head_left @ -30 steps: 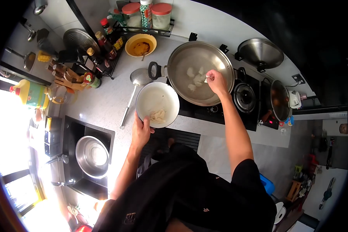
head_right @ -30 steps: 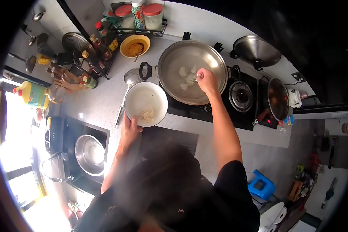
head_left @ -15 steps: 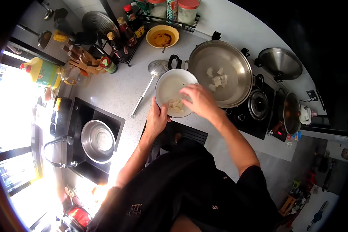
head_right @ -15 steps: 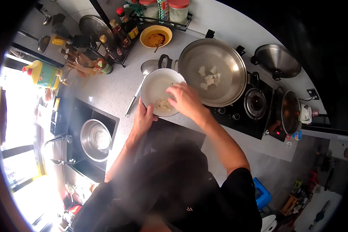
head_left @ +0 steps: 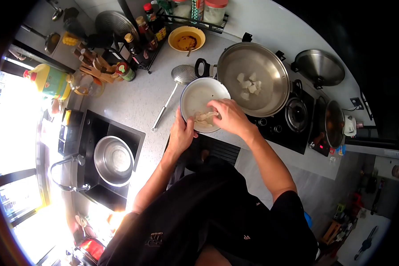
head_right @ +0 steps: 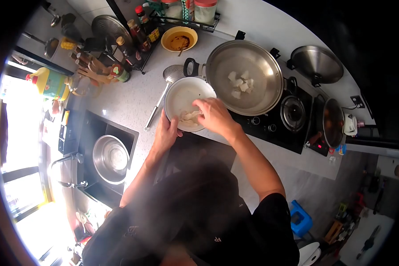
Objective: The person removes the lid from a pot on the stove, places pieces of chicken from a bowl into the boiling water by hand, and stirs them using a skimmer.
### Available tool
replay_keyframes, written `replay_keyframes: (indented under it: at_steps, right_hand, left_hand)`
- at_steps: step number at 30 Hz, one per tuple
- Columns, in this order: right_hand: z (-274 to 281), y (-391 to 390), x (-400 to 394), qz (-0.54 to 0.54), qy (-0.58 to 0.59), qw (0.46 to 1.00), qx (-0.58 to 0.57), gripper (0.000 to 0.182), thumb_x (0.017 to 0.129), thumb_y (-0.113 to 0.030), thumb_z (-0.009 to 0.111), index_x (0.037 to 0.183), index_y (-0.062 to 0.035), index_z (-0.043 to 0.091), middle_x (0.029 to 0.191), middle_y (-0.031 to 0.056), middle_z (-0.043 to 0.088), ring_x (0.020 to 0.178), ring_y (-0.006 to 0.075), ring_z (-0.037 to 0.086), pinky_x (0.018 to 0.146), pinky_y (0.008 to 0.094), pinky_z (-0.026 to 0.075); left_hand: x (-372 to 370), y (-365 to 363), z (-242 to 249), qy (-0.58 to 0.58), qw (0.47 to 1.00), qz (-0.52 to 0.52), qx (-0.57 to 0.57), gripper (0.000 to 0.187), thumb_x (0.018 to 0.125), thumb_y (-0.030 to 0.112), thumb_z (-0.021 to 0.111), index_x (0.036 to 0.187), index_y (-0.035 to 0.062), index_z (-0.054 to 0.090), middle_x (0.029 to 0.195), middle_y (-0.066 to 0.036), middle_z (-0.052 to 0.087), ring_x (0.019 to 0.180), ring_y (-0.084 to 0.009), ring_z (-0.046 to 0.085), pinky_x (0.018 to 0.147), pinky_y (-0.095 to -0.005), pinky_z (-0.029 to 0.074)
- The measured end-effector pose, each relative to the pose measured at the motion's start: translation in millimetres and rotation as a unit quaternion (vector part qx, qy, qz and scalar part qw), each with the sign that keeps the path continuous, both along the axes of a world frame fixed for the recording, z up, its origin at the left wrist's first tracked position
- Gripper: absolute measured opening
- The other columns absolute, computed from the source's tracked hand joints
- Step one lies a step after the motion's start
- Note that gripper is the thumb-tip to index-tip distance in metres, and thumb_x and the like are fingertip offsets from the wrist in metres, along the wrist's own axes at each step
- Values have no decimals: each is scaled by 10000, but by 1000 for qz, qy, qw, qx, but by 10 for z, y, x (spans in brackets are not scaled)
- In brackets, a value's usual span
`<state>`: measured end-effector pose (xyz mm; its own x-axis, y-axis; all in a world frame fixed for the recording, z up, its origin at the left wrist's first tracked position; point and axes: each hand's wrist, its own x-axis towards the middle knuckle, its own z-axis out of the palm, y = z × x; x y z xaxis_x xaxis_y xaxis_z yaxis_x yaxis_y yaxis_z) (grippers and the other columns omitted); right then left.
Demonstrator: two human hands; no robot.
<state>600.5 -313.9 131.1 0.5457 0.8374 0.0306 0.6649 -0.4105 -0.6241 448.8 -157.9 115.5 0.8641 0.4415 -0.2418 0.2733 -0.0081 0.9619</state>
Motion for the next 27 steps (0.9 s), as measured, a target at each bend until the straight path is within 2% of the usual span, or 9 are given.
replay_keyframes:
  at_steps: [2,3,6,7,10,11,20,23,27]
  right_hand:
    - [45,-77,68,-20,16,997,66,207,819,-38,723,1019,-1,687,883,124,677,785,272,685,706,380,547]
    - [53,-116,140,-44,51,994,82,187,859,-46,719,1037,9,710,875,123,669,750,191,675,692,329,542]
    - [113,-251,297,-99,103,987,67,158,902,-70,715,1019,35,707,877,80,670,722,119,645,684,291,533]
    - [45,-274,346,-116,169,975,88,170,961,-107,689,1040,43,702,883,47,679,722,78,625,682,267,531]
    - [55,-311,429,-153,351,915,128,185,998,-138,665,1066,30,705,904,35,695,737,74,629,692,255,538]
    - [85,-326,452,-156,370,909,115,208,1016,-174,659,1102,10,702,924,33,704,753,76,634,717,249,546]
    - [69,-407,670,-147,471,863,113,236,1031,-217,644,1129,-7,689,953,23,698,796,78,654,742,237,547]
    - [8,-456,749,-130,499,849,113,229,1013,-221,671,1121,-19,689,896,15,696,772,76,647,731,234,537]
    - [116,-523,879,-122,550,810,164,219,1032,-210,630,1155,-34,674,947,3,683,818,78,626,765,231,529]
  left_hand:
    - [1,-18,-29,1,1000,0,5,442,1064,161,474,1457,-10,367,987,-153,673,582,-161,645,542,-298,542]
    - [0,-11,-61,-1,1000,-1,9,465,1057,164,479,1470,-10,356,975,-163,689,583,-181,661,560,-317,552]
    - [12,6,-86,7,1000,-8,5,480,1047,166,486,1473,-14,353,971,-175,701,583,-200,676,579,-337,561]
    - [29,5,-77,11,1000,-10,1,476,1047,166,488,1467,-15,357,976,-175,699,583,-199,676,579,-338,561]
    - [86,-4,-89,11,1000,-16,-2,455,1045,164,489,1447,-14,373,960,-174,697,579,-199,674,579,-340,561]
    - [100,-12,-87,12,1000,-17,-3,446,1045,163,489,1438,-15,378,954,-173,697,577,-200,674,580,-340,562]
    - [250,-58,-69,20,999,-26,0,409,1049,167,483,1394,-32,391,920,-170,700,583,-208,688,582,-350,570]
    - [311,-83,-75,29,999,-27,-12,423,1054,170,475,1413,-32,380,917,-170,701,588,-208,691,580,-346,570]
    - [326,-91,-147,17,1000,-22,-5,433,1057,171,473,1425,-33,373,917,-168,699,592,-207,689,575,-338,567]
